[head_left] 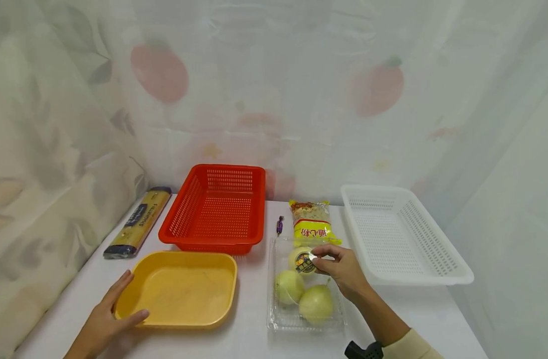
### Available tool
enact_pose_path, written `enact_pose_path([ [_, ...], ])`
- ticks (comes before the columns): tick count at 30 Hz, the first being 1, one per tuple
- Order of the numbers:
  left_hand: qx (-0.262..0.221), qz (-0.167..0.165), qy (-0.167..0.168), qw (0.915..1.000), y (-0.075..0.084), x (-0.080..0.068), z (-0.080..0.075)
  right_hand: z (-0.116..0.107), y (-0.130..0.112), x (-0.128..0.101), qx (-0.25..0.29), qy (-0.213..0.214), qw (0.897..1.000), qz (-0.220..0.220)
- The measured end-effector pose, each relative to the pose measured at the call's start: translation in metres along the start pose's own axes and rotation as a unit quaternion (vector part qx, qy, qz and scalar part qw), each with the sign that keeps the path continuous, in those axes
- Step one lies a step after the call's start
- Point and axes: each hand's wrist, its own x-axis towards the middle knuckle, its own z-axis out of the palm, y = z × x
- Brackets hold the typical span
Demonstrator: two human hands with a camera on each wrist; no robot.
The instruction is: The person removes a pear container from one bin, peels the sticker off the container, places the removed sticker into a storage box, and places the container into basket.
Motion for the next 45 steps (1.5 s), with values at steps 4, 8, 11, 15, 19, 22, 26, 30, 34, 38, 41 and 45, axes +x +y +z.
enact_pose_path([
  [4,0.017,0.005,0.002,0.9998,-0.003,0.0,0.001,0.001,0.0,0.0,0.001,0.0,1.0,0.0],
  [8,0.026,0.024,0.01,0.9993,-0.004,-0.001,0.001,0.003,-0.001,0.0,0.003,-0.002,1.0,-0.004],
  [11,0.028,0.015,0.004,0.9995,-0.002,0.0,0.0,0.004,-0.002,0.0,0.006,-0.003,1.0,-0.006],
  [15,0.03,-0.014,-0.01,0.9994,0.0,0.001,-0.001,0.006,-0.004,0.0,0.01,-0.003,1.0,-0.003],
  [19,0.027,-0.024,-0.018,0.9992,0.002,0.003,-0.002,0.009,-0.007,0.0,0.013,0.002,1.0,0.003],
  [22,0.027,-0.034,-0.023,0.9988,0.003,0.003,-0.002,0.012,-0.011,0.001,0.02,0.007,1.0,0.006],
  [26,0.031,-0.043,-0.026,0.9982,0.003,0.003,-0.002,0.018,-0.016,0.002,0.033,0.01,0.999,0.01],
  [30,0.03,-0.028,-0.02,0.9989,0.002,0.002,-0.002,0.024,-0.023,0.004,0.045,0.007,0.999,0.009],
  [34,0.032,-0.022,-0.019,0.9991,0.003,0.002,-0.002,0.032,-0.029,0.005,0.061,0.003,0.998,0.008],
  [38,0.031,-0.023,-0.02,0.999,0.003,0.002,-0.002,0.04,-0.033,0.007,0.068,0.003,0.998,0.009],
  [41,0.027,-0.021,-0.019,0.9992,0.002,0.001,-0.002,0.046,-0.035,0.009,0.069,0.003,0.998,0.011],
  [45,0.028,-0.016,-0.016,0.9993,0.002,0.001,-0.002,0.053,-0.037,0.011,0.067,-0.005,0.998,0.012],
])
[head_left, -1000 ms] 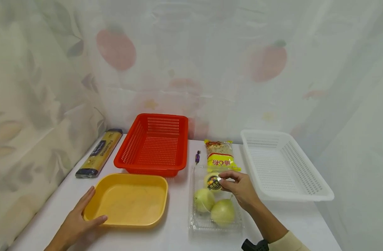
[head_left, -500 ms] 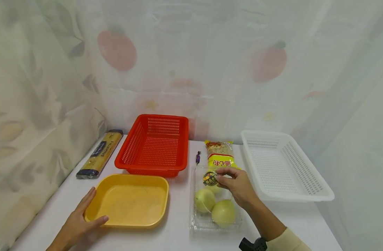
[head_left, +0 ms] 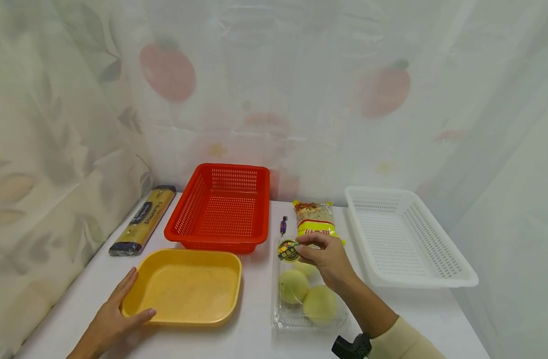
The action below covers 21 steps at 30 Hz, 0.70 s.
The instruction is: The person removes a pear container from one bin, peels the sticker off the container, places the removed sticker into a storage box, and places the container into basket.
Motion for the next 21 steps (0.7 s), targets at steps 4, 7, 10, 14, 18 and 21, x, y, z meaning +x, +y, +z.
enact_pose_path([
  [4,0.0,-0.001,-0.001,1.0,0.0,0.0,0.0,0.011,-0.002,0.003,-0.004,-0.008,1.0,0.0],
  [7,-0.004,-0.006,-0.004,1.0,0.001,0.0,0.0,0.02,-0.003,0.004,-0.007,-0.01,1.0,0.002],
  [10,-0.012,-0.003,-0.002,0.9999,0.001,-0.001,-0.001,0.03,-0.002,0.006,-0.017,-0.014,1.0,0.007],
  [14,-0.01,0.006,0.005,0.9999,0.0,-0.002,0.0,0.041,0.002,0.009,-0.025,-0.026,0.999,0.008],
  [18,-0.005,0.004,0.005,1.0,-0.001,-0.002,0.001,0.052,0.006,0.013,-0.023,-0.034,0.999,0.01],
  [21,-0.004,0.0,0.002,1.0,0.0,-0.001,0.001,0.059,0.009,0.015,-0.021,-0.041,0.999,0.015],
])
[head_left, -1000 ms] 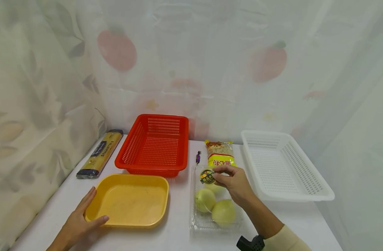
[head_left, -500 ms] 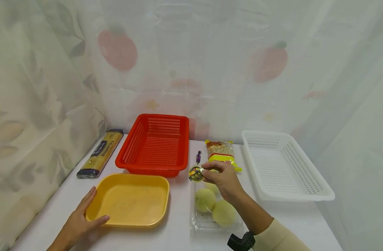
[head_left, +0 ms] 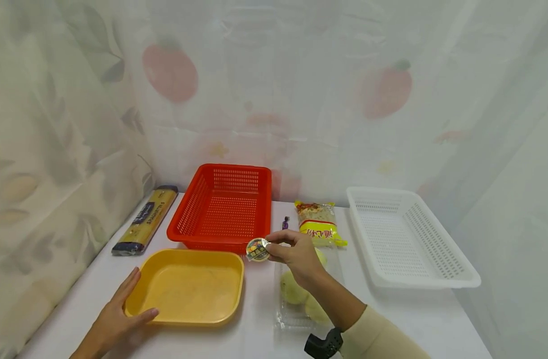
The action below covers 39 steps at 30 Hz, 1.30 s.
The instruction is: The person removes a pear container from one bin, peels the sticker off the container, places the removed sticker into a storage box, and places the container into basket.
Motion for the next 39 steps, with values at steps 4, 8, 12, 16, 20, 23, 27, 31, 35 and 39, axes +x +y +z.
enact_pose_path([
  [4,0.013,-0.024,-0.01,0.9996,0.003,0.001,0.0,0.01,0.004,0.003,0.011,-0.006,1.0,0.003],
  [8,0.017,-0.034,-0.015,0.9992,0.005,0.001,-0.001,0.02,0.008,0.007,0.016,-0.003,1.0,0.006],
  [12,0.013,-0.019,-0.01,0.9997,0.005,0.0,-0.002,0.03,0.013,0.011,0.017,0.0,1.0,0.01],
  [16,0.012,-0.012,-0.005,0.9998,0.004,0.0,-0.002,0.041,0.018,0.014,0.028,0.002,1.0,0.009],
  [20,0.017,-0.019,-0.007,0.9996,0.004,0.001,-0.001,0.053,0.025,0.018,0.034,0.01,0.999,0.006],
  [23,0.018,-0.022,-0.008,0.9996,0.004,0.001,-0.001,0.062,0.03,0.021,0.039,0.014,0.999,0.008],
  [27,0.019,-0.023,-0.007,0.9995,0.004,0.001,0.0,0.073,0.034,0.024,0.036,0.019,0.999,0.012],
  [31,0.024,-0.029,-0.01,0.9992,0.004,0.002,0.001,0.083,0.038,0.026,0.032,0.022,0.999,0.015],
  [35,0.026,-0.03,-0.01,0.9992,0.003,0.002,0.001,0.092,0.044,0.028,0.033,0.025,0.999,0.017],
  [39,0.026,-0.019,-0.004,0.9995,0.003,0.001,0.001,0.101,0.049,0.029,0.041,0.029,0.999,0.021],
])
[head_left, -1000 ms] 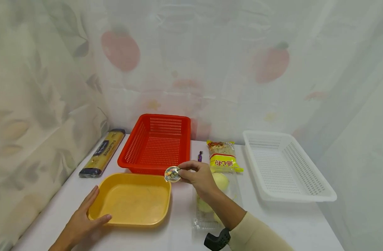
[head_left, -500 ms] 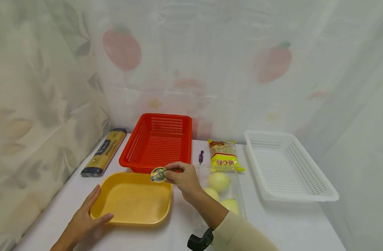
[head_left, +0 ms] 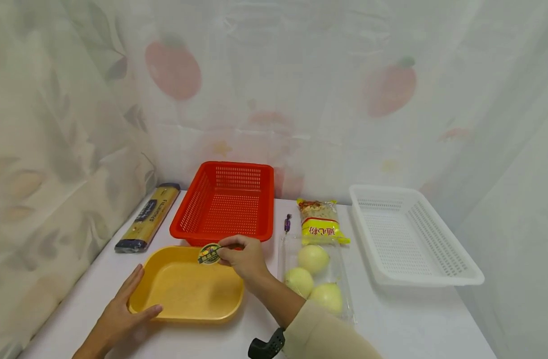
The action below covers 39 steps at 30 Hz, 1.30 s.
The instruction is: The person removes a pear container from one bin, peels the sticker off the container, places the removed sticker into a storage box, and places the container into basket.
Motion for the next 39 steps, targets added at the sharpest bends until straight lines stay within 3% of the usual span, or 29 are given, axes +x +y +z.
enact_pose_path([
  [16,-0.014,0.03,0.021,0.9992,-0.002,-0.002,0.001,0.023,0.035,0.009,-0.025,0.044,0.999,0.021],
  [26,-0.008,-0.008,-0.001,0.9999,0.0,0.0,0.001,0.035,0.054,0.014,-0.047,0.072,0.996,0.035],
  [39,-0.026,0.023,0.024,0.9991,0.0,-0.003,0.002,0.043,0.073,0.02,-0.052,0.099,0.992,0.065],
])
